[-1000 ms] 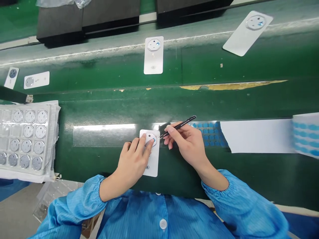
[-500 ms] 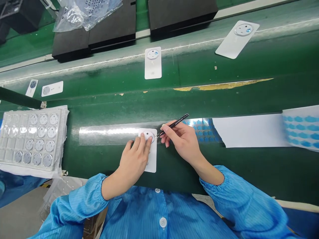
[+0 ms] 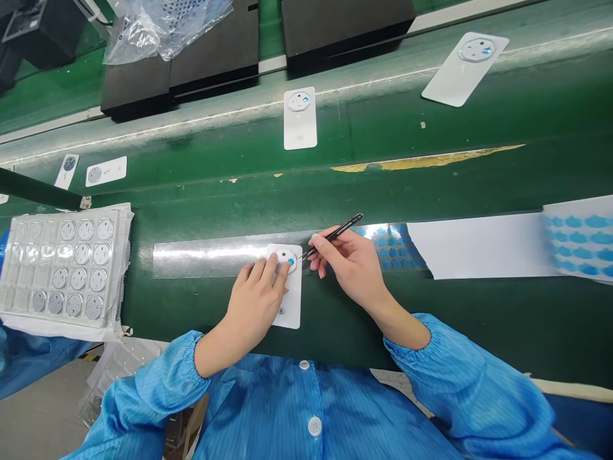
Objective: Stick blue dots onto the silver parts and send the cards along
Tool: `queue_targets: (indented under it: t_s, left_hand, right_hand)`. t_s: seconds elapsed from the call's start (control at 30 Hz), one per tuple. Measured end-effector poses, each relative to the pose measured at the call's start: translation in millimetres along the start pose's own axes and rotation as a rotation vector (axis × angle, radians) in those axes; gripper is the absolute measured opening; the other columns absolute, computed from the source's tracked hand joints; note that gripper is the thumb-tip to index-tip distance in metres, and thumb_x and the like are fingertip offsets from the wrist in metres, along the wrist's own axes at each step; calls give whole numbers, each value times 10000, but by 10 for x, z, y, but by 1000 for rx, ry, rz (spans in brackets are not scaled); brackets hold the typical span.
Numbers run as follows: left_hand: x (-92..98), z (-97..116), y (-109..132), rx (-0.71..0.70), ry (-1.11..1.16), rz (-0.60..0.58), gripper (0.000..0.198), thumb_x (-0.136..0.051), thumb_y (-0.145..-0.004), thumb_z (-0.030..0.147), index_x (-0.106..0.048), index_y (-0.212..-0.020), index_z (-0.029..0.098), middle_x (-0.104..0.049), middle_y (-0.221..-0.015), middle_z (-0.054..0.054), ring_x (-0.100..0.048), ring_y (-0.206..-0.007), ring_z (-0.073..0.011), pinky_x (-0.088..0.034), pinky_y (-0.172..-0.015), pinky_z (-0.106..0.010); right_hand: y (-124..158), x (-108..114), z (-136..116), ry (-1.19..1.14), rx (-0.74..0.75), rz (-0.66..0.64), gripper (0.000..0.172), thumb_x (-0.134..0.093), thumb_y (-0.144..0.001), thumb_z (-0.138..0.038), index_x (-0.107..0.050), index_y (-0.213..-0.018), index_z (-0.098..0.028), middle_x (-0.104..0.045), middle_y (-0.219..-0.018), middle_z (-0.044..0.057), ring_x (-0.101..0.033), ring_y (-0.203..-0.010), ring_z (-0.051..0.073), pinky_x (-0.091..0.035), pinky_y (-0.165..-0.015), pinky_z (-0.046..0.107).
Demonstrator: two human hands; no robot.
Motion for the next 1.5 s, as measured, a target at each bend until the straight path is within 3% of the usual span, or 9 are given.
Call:
queue_targets:
  t_s: [0.23, 0.43, 0.97, 1.07, 1.13, 1.23, 1.33, 1.4, 1.5]
  left_hand:
    - [-24, 33, 0, -29, -19, -62, 458, -420, -1093, 262, -492, -1530, 142, -538, -1505, -197, -586, -1294, -319, -503, -1032, -458]
    - [-49, 33, 48, -36, -37, -16, 469, -467, -1071, 211, -486, -1535, 143, -527, -1518, -205, -574, -1328, -311, -488, -1062, -437]
    - [-48, 10, 53, -7, -18, 19, 483, -478, -1071, 295, -483, -1527, 134, -519, -1527, -190, -561, -1327, -324, -430, -1113, -493]
    - [-34, 70, 174, -25, 52, 75, 641, -489, -1061, 471, -374, -1597, 138, -336, -1660, -191, -363, -1512, -352, -295, -1213, -547]
    - [-78, 175, 284, -105, 111, 69, 897, -424, -1004, 707, -252, -1642, 100, -191, -1710, -198, -194, -1585, -361, -182, -1257, -578]
    - [-214, 297, 432, -176, 191, -13, 1210, -304, -851, 938, -135, -1659, 53, -83, -1717, -220, -53, -1606, -388, -68, -1270, -611]
    - [-324, 358, 532, -187, 202, -108, 1375, -427, -724, 1004, -104, -1663, 53, -17, -1715, -226, 32, -1596, -433, -45, -1265, -648]
    - [-328, 407, 599, -232, 147, -133, 1273, -578, -786, 882, -124, -1667, 83, -7, -1720, -198, 38, -1599, -419, -66, -1266, -661]
    - [-192, 493, 756, -389, 51, -58, 744, -538, -1020, 481, -272, -1650, 187, -92, -1732, -97, -43, -1618, -316, -166, -1288, -598]
  right_hand:
    - [-6, -4, 16, 1, -12, 3, 346, -749, -900, -524, -683, -861, -187, -679, -617, 3, -607, -456, 121, -507, -426, 245]
    - [-6, -3, 28, -1, -17, 1, 371, -756, -884, -547, -679, -853, -185, -676, -608, 2, -588, -433, 117, -498, -420, 250]
    - [-21, -4, 49, -22, -2, -5, 410, -744, -877, -580, -661, -866, -179, -677, -627, 7, -592, -454, 127, -488, -428, 252]
    - [-30, -10, 23, -33, 9, -7, 426, -752, -860, -594, -654, -867, -180, -669, -617, 5, -595, -458, 132, -488, -423, 251]
    - [-37, -13, -5, -46, 8, 0, 449, -756, -841, -618, -647, -847, -182, -660, -603, 4, -584, -446, 133, -485, -409, 253]
    - [-41, -13, -41, -57, 4, 9, 462, -757, -829, -631, -650, -841, -182, -653, -597, 5, -574, -442, 135, -483, -396, 255]
    - [-35, -3, -45, -58, 0, 18, 461, -757, -830, -632, -653, -849, -183, -660, -603, 12, -580, -450, 140, -489, -395, 259]
    - [-26, 6, -38, -55, -4, 20, 459, -759, -828, -632, -653, -842, -186, -667, -604, 20, -586, -450, 144, -492, -396, 261]
    - [-20, 21, -55, -33, -2, 22, 450, -760, -830, -629, -664, -832, -189, -673, -594, 33, -587, -442, 152, -495, -395, 268]
Point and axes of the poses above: each hand's wrist, its own y-axis away from the middle knuckle, its own x-axis out of the back of the hand, z = x × y, the point moved 8 cm from there along -y, towards the middle knuckle
